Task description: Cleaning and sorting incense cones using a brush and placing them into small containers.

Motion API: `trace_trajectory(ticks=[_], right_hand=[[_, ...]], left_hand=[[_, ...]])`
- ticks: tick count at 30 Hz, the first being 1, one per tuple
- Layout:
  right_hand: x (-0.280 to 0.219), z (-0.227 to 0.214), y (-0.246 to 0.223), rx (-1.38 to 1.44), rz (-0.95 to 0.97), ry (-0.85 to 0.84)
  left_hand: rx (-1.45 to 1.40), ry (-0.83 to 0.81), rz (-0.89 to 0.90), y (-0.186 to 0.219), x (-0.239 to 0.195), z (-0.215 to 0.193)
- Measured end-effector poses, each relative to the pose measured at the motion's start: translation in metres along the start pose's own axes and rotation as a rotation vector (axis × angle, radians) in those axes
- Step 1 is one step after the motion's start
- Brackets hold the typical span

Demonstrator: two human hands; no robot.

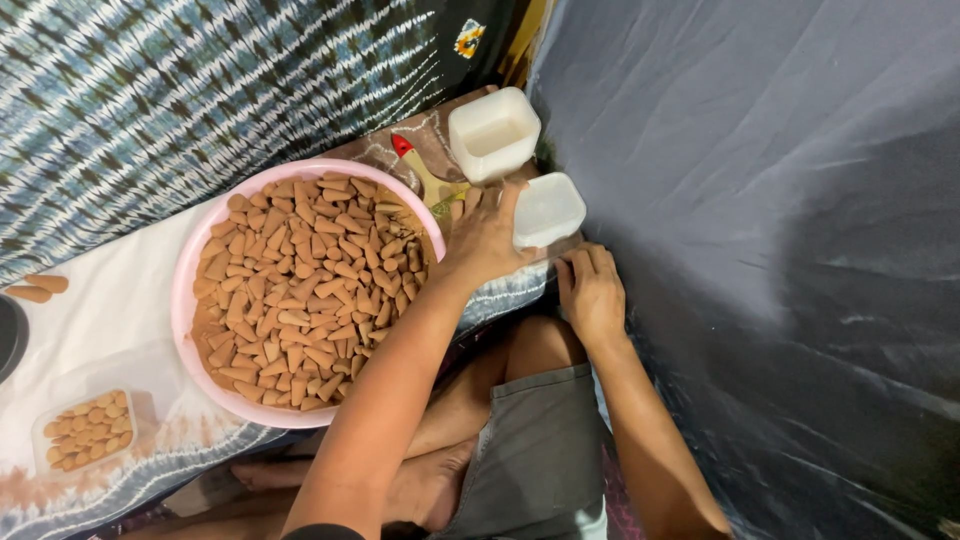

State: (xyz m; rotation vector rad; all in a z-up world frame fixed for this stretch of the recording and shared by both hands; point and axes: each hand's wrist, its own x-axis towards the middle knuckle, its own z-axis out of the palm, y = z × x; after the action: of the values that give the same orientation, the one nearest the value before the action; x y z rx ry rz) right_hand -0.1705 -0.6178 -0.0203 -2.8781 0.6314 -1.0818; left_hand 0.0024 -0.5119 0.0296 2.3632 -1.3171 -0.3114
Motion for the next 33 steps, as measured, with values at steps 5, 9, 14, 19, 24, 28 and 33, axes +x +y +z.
trace_trajectory(ticks=[5, 9, 14, 19, 24, 28, 33], right_hand=[[0.007, 0.004, -0.005, 0.058, 0.011, 0.041], [0.008, 0.008, -0.006, 0.091, 0.006, 0.080], [0.010, -0.008, -0.013, 0.191, 0.003, 0.107], [0.004, -0.018, -0.014, 0.296, 0.046, 0.091], [0.006, -0.035, -0.023, 0.400, 0.164, 0.078], [0.008, -0.027, -0.022, 0.294, 0.044, 0.086], [0.016, -0.030, -0.027, 0.300, 0.049, 0.037]], left_hand=[[-0.008, -0.020, -0.006, 0.008, -0.005, -0.007], [0.019, -0.044, 0.008, 0.013, -0.009, -0.013], [0.059, -0.072, 0.018, 0.010, -0.007, -0.003], [0.058, -0.055, 0.046, -0.003, -0.002, 0.014], [0.076, -0.080, 0.017, 0.003, -0.008, 0.011], [0.087, -0.034, 0.042, 0.012, -0.014, -0.007], [0.175, 0.000, 0.055, 0.013, -0.013, -0.011]])
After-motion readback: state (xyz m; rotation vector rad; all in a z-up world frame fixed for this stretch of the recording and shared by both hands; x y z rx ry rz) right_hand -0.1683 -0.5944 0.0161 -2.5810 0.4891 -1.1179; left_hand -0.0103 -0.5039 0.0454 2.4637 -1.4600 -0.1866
